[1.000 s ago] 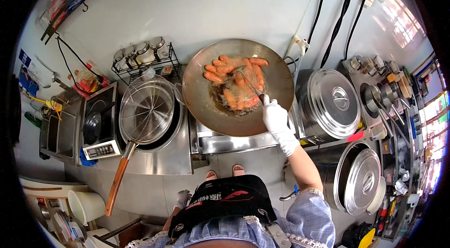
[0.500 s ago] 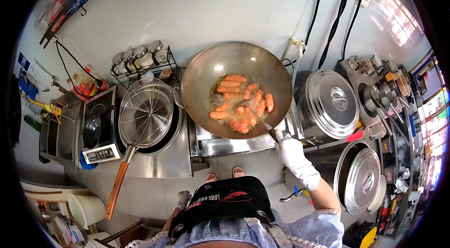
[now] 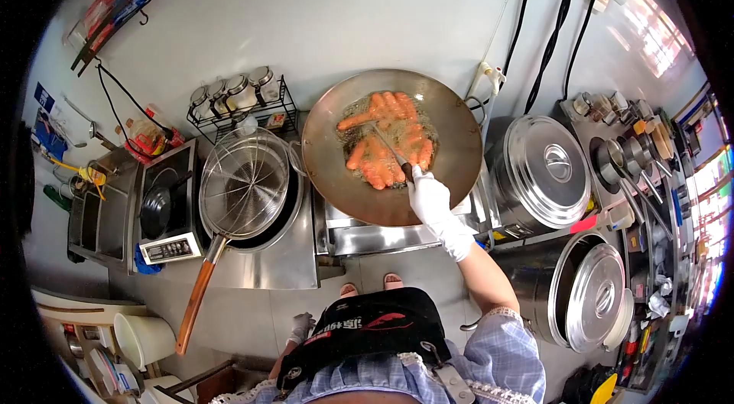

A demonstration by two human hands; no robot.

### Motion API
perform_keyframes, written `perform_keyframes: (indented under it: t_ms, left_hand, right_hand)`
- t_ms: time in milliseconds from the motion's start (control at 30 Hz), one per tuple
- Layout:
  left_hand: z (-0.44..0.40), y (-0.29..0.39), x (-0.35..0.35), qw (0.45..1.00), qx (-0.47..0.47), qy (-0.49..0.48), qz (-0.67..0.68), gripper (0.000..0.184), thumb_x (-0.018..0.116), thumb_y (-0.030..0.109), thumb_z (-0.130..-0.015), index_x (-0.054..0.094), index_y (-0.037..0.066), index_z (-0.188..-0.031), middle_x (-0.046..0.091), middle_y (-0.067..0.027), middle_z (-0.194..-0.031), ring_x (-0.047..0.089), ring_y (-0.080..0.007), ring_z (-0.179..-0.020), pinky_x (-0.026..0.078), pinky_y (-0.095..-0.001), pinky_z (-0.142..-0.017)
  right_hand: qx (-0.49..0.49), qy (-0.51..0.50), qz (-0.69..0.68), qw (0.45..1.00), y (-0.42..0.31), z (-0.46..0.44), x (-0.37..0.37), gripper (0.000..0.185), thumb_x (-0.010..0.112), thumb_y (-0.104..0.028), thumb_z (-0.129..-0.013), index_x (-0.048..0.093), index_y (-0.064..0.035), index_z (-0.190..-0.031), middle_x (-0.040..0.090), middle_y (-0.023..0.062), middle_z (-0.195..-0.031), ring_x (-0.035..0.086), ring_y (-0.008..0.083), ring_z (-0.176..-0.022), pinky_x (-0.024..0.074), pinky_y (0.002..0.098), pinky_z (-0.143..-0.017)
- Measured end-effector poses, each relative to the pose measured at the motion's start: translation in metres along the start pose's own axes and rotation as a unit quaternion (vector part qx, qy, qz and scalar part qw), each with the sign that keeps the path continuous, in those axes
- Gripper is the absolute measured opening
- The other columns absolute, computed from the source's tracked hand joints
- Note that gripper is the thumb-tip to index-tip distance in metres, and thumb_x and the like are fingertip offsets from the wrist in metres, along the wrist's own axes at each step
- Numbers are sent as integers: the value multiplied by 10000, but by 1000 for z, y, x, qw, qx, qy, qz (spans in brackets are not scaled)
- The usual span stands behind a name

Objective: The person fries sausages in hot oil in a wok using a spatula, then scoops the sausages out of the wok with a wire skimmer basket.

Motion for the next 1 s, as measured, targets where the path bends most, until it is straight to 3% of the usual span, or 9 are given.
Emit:
perform_keyframes:
  t_ms: [100, 300, 333, 433, 467, 567, 800, 1000]
  left_hand:
    - [9, -10, -5, 999, -19, 15, 20, 225, 526, 176, -838, 608, -30, -878, 618, -133, -658, 532, -200, -508, 428, -325, -487]
    - [8, -20, -6, 998, -56, 9, -5, 219, 531, 168, -835, 613, -31, -877, 619, -128, -652, 533, -213, -513, 436, -347, -507]
    - [10, -17, -5, 998, -56, 8, -4, 219, 531, 168, -835, 613, -31, -877, 619, -128, -652, 533, -213, -513, 436, -347, -507]
    - [12, -5, -1, 998, -7, -13, -55, 223, 531, 170, -833, 612, -33, -877, 621, -129, -660, 538, -212, -518, 439, -339, -509]
    - [9, -4, 0, 1000, -10, -11, -21, 224, 531, 171, -833, 610, -34, -877, 621, -131, -663, 545, -212, -522, 443, -336, -508]
    - [-6, -7, 3, 1000, -12, -10, 25, 226, 531, 171, -834, 605, -37, -882, 618, -136, -667, 557, -212, -526, 450, -329, -501]
    - [-17, 1, 7, 1000, 15, -8, 2, 243, 530, 182, -833, 596, -40, -906, 613, -154, -669, 561, -214, -513, 445, -313, -468]
    - [-13, 6, 10, 1000, 2, -18, -17, 246, 538, 193, -841, 598, -37, -904, 615, -141, -659, 552, -209, -497, 435, -310, -462]
  right_hand:
    - [24, -22, 49, 998, 9, -6, 0, 409, 634, -230, -813, 601, -55, -1181, 603, 133, -762, 626, 287, -590, 506, 384, -533]
    - [-4, -46, 105, 993, 30, 12, -13, 415, 629, -206, -814, 587, -41, -1193, 583, 123, -746, 623, 276, -567, 503, 378, -506]
    - [-10, -44, 64, 997, 26, 15, -29, 353, 567, -190, -846, 593, -14, -1151, 590, 152, -740, 630, 292, -599, 502, 384, -521]
    - [0, -51, -35, 998, 39, 22, -53, 395, 596, -212, -833, 581, -3, -1168, 613, 177, -801, 637, 330, -687, 510, 415, -609]
    - [37, -87, -41, 995, 44, 25, -60, 409, 601, -205, -832, 574, -8, -1189, 631, 182, -861, 636, 341, -758, 507, 421, -682]
    - [39, -61, -76, 995, 58, 41, -86, 433, 623, -188, -817, 572, -37, -1220, 633, 182, -883, 628, 345, -805, 501, 406, -725]
    - [114, -87, -37, 989, 73, 80, -177, 430, 672, -177, -772, 613, -75, -1186, 630, 161, -853, 627, 327, -768, 491, 386, -692]
    - [89, -93, -1, 992, 68, 101, -210, 426, 690, -164, -746, 631, -76, -1159, 627, 165, -823, 625, 324, -722, 493, 381, -656]
Point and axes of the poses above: each hand's wrist, its own z-axis away from the middle knuckle, its own x-axis out of the palm, y = z × x, the point moved 7 cm from there along -z, towards the middle knuckle
